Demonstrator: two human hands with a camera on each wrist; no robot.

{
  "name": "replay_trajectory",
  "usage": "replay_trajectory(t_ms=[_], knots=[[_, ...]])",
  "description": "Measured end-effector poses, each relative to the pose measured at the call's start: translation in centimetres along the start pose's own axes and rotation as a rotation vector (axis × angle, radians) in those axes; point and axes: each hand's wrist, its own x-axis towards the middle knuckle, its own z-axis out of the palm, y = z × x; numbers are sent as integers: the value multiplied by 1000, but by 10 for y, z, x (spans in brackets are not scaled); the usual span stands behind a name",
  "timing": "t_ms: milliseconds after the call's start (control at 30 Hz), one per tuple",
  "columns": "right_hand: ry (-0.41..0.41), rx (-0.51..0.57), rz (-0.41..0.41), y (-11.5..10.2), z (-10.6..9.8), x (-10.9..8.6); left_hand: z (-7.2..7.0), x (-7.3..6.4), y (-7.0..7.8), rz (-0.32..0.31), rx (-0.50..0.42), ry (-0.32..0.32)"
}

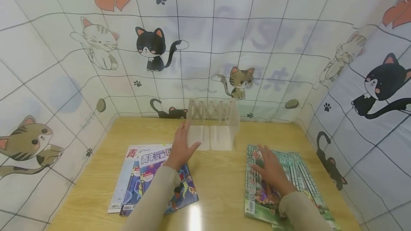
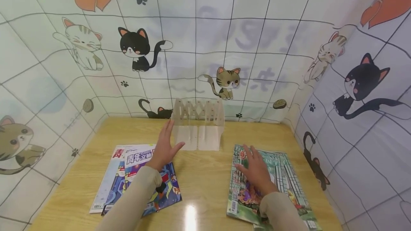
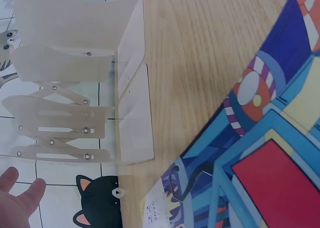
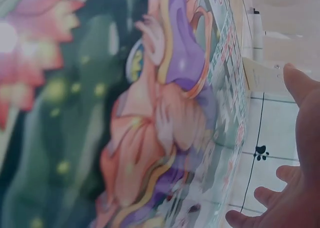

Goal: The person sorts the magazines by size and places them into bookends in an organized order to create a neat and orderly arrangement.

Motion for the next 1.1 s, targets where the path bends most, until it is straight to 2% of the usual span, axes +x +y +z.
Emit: replay_trajectory(t_ms=[100, 267, 367, 600, 767, 900, 1100], knots=[[3, 42, 37, 4, -3, -4, 0, 3, 2, -3, 5, -32], [35, 48, 72, 9, -9, -1, -7, 8, 3, 2, -13, -58], [42, 41, 120, 13, -12, -3, -9, 11, 3, 4, -14, -78], [64, -85, 174, 25, -14, -13, -9, 16, 2, -25, 12, -118], [24, -152, 213, 33, -13, -23, -10, 22, -1, -2, 26, -115], [3, -159, 260, 35, -14, -30, -13, 25, -2, 1, 0, -115], [11, -153, 274, 41, -16, -34, -15, 30, -2, -60, -87, -143]])
